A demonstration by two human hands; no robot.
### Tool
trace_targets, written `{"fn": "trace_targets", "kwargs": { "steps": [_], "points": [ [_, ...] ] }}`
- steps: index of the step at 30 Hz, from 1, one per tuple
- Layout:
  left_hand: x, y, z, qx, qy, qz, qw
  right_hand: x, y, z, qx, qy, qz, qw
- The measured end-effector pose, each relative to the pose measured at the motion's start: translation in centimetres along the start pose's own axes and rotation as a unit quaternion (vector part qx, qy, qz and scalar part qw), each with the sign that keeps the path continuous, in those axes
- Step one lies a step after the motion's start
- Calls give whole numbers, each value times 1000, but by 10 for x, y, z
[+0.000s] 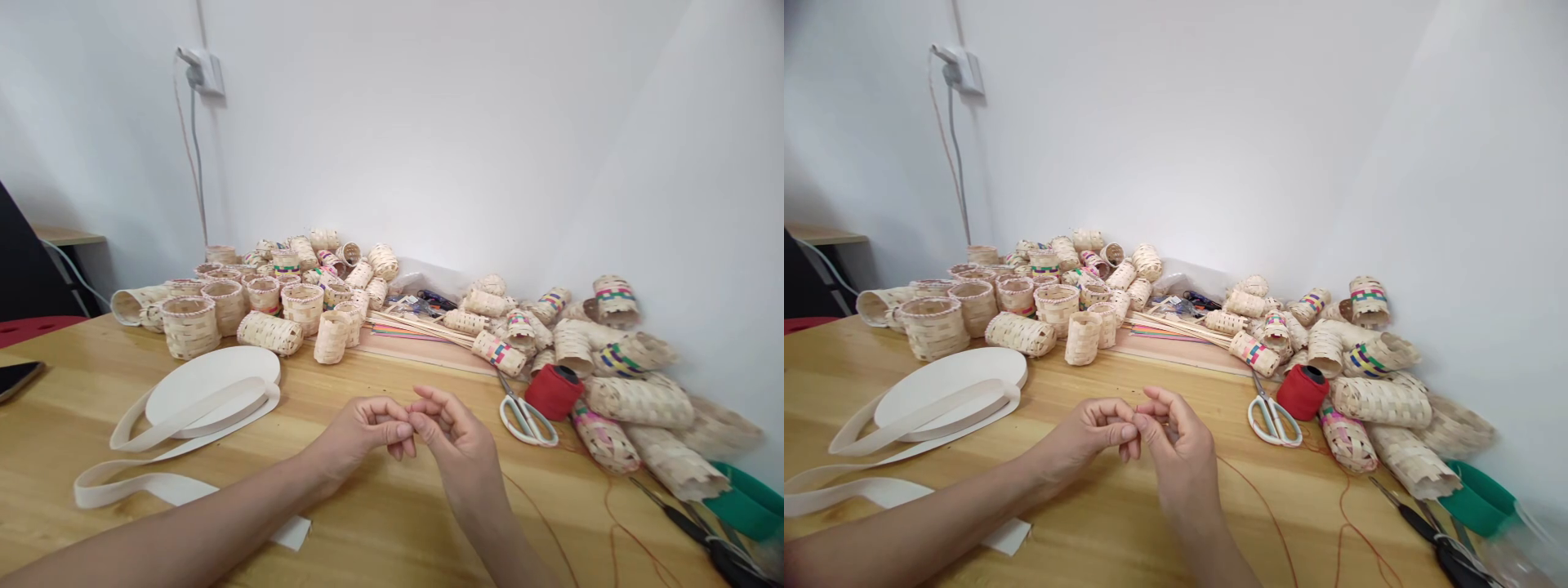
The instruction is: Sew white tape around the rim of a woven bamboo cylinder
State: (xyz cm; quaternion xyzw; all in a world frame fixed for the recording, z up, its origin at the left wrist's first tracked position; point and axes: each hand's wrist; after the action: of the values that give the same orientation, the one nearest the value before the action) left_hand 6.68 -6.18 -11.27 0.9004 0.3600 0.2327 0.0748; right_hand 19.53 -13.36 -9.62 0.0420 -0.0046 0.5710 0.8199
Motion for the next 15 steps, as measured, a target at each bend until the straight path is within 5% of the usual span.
{"fn": "trace_targets", "kwargs": {
  "steps": [15],
  "points": [
    [1,-1,-2,2,3,-16,1000,2,-1,-3,-28,-19,-4,999]
  ]
}}
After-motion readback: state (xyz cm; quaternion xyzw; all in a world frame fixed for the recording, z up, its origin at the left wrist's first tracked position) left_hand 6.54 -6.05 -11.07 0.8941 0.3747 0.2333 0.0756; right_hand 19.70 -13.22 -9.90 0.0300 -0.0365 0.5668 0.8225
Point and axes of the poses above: each hand's wrist, its own x-axis towards the middle knuckle, its own y-axis out of the palm, z = x × y, and after that the axes turned 14 degrees about y, right-handed
